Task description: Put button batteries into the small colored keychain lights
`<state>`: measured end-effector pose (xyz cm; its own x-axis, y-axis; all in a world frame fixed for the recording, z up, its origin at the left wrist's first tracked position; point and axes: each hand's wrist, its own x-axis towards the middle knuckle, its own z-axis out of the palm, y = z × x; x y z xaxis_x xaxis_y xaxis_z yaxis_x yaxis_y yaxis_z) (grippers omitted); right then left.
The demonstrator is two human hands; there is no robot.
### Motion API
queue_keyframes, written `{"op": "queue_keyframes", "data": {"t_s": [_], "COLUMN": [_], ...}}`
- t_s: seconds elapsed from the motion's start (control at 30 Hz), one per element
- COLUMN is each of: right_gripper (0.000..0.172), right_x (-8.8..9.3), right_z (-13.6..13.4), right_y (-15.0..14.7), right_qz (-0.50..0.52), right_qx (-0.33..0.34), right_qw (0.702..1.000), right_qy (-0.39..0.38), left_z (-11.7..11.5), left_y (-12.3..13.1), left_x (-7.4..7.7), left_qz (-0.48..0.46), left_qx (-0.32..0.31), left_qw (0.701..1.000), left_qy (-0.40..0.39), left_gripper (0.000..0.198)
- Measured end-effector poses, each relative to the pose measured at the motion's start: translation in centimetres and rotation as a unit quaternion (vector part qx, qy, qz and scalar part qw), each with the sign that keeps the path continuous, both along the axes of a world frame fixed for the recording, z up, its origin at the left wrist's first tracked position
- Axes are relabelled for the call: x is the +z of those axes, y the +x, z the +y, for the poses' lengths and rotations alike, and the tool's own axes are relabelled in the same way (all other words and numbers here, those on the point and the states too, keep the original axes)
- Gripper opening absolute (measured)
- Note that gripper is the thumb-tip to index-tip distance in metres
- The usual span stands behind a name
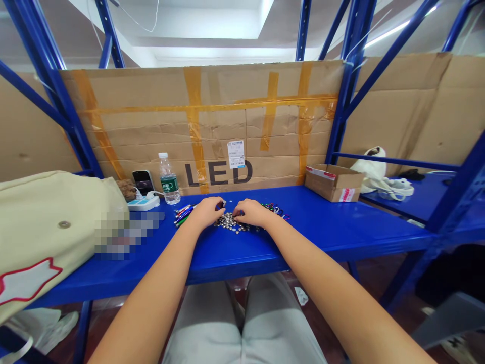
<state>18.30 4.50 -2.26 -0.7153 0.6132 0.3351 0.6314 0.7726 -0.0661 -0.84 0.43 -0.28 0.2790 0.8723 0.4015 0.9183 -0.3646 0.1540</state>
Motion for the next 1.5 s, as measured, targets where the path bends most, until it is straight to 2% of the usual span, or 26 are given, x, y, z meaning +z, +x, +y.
{"op": "queue_keyframes", "data": {"t_s": [0.4,0.7,0.9,1.13,1.5], "right_gripper": [0.017,0.011,0.011,0.012,0.016], "right_x": [-0.2,-0.2,-0.1,0.6,0.5], "right_z": [0.0,0.1,-0.2,-0.6,-0.2], "right_y": [-0.2,-0.3,-0.4,-0.4,-0.3], "right_qz": [0.001,0.133,0.168,0.306,0.324], "right_qx": [-0.016,-0.013,-0.020,-0.021,0.007], "right_qw": [1.000,0.990,0.984,0.949,0.943], "right_qy": [0.012,-0.038,-0.062,-0.069,-0.081], "left_z": [0.5,0.8,0.7,0.4,0.6], "left_y": [-0.1,-0.2,0.0,0.6,0.8], "left_x": [-0.5,-0.9,-0.8,-0.8,-0.9], "left_qz": [-0.011,-0.019,-0.029,0.006,-0.004], "left_qx": [-0.034,-0.041,-0.044,-0.067,-0.100], "left_qw": [0.999,0.999,0.998,0.998,0.995], "left_qy": [0.016,0.026,0.026,0.017,0.020], "left_gripper": [0.021,0.018,0.020,0.022,0.025]}}
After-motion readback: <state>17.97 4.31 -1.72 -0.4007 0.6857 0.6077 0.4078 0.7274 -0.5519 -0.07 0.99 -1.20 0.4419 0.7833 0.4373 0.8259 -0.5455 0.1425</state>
